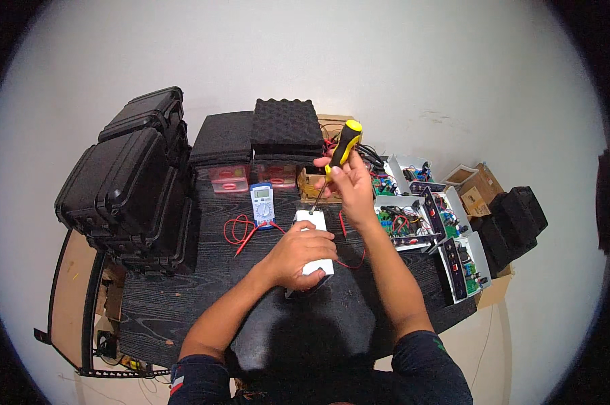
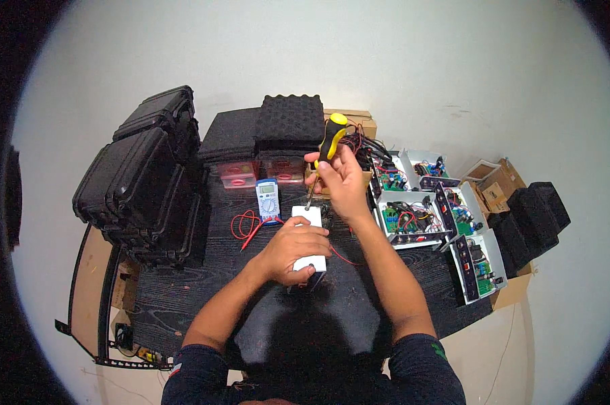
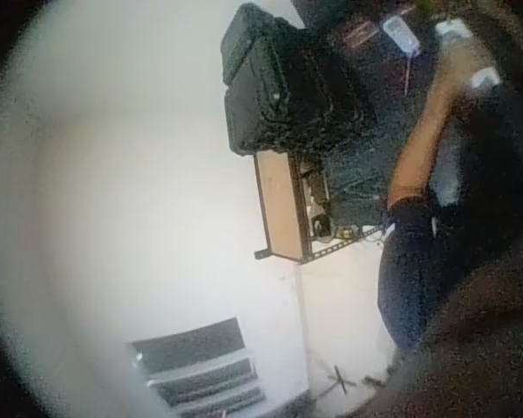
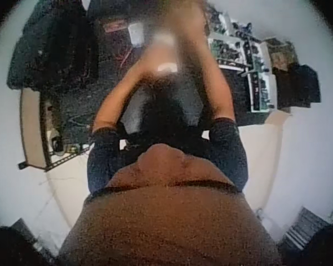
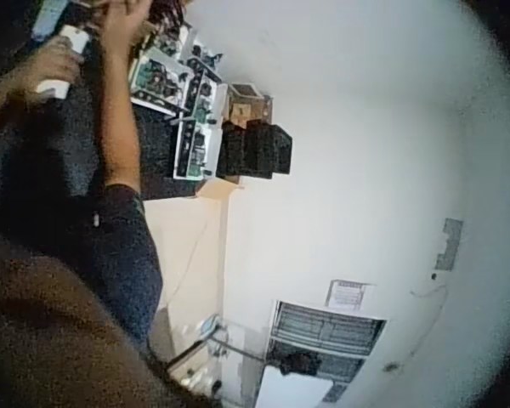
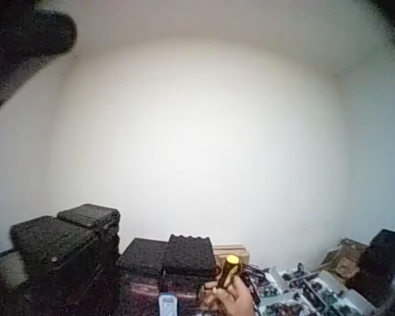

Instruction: The person fits a plastic cover over an electronic circuit, then screws it in place with a screwdriver.

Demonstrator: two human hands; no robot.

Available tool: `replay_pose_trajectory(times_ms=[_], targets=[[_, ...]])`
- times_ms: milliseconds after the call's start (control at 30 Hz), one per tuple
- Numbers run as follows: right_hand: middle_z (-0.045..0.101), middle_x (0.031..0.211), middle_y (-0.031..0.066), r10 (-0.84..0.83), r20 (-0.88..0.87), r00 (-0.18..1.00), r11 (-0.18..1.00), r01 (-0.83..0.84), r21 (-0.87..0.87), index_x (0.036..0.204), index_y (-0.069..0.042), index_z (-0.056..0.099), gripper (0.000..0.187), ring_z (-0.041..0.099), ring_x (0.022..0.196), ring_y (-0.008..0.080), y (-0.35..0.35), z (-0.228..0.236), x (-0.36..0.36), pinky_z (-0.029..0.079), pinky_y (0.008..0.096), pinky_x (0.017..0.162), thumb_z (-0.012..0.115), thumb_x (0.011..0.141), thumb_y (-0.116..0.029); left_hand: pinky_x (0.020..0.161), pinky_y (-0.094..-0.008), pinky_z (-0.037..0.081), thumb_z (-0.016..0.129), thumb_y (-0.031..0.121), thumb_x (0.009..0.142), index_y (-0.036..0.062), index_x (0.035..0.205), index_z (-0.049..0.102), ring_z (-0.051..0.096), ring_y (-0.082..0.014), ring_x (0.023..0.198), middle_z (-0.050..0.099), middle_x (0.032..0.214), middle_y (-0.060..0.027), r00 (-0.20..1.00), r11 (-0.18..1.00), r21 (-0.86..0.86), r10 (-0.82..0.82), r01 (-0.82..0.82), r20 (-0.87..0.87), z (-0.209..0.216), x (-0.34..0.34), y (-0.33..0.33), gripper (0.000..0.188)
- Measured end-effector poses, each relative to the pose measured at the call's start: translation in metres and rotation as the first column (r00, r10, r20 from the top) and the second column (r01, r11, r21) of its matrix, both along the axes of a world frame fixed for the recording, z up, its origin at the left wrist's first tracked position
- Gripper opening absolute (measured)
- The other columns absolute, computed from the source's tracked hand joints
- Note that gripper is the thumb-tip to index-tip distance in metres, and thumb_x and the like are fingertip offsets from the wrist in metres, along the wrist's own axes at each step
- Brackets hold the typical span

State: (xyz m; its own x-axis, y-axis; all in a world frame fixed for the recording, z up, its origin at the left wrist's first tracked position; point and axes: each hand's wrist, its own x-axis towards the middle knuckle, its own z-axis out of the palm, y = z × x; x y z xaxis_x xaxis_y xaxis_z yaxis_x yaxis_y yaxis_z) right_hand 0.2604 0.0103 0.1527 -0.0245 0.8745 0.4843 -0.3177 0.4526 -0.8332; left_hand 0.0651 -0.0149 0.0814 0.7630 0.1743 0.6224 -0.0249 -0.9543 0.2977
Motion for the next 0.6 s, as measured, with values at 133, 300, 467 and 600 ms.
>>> replay_pose_trajectory(times_ms=[133, 300, 467, 600], targets=[[0.071, 0.116, 0.0121, -0.078, 0.000, 0.997, 0.996, 0.078, 0.032, 0.123, -0.005, 0.049, 0.032, 0.072, 0.082, 0.0133, 0.006, -0.006, -0.006, 0.056, 0.0242, 0.065, 0.070, 0.100, -0.003, 0.106, -0.0509, 0.040, 0.060, 0.043, 0.090, 0.0123, 0.113, 0.073, 0.065, -0.0292, 0.126, 0.074, 0.119, -0.0065, 1.000, 1.000, 0.004, -0.005, 0.005, -0.009, 0.000, 0.000, 0.001, 0.040], [0.069, 0.103, 0.0074, -0.189, 0.081, 0.979, 0.981, 0.184, 0.065, 0.121, -0.005, 0.048, 0.032, 0.072, 0.080, 0.0128, 0.001, 0.002, -0.012, 0.054, 0.0230, 0.061, 0.072, 0.100, -0.006, 0.107, -0.0511, 0.040, 0.066, 0.037, 0.084, 0.0129, 0.113, 0.073, 0.065, -0.0285, 0.127, 0.073, 0.119, -0.0058, 1.000, 1.000, 0.016, 0.002, -0.002, -0.010, 0.000, -0.001, 0.001, 0.038], [0.073, 0.106, 0.0117, -0.290, -0.049, 0.956, 0.951, 0.294, 0.096, 0.133, -0.004, 0.046, 0.034, 0.072, 0.077, 0.0139, 0.005, -0.004, 0.004, 0.052, 0.0214, 0.059, 0.063, 0.108, -0.020, 0.107, -0.0510, 0.040, 0.070, 0.032, 0.078, 0.0132, 0.113, 0.072, 0.065, -0.0280, 0.127, 0.073, 0.119, -0.0052, 1.000, 1.000, 0.014, 0.003, -0.003, -0.018, 0.002, 0.001, 0.000, 0.040], [0.072, 0.108, 0.0143, -0.287, -0.118, 0.951, 0.945, 0.301, 0.127, 0.135, -0.004, 0.046, 0.035, 0.070, 0.073, 0.0141, -0.015, 0.000, 0.010, 0.050, 0.0216, 0.057, 0.056, 0.111, -0.028, 0.107, -0.0510, 0.040, 0.070, 0.032, 0.078, 0.0133, 0.112, 0.072, 0.065, -0.0277, 0.127, 0.073, 0.119, -0.0051, 1.000, 1.000, 0.019, 0.005, -0.004, -0.016, 0.001, 0.001, 0.000, 0.039]])
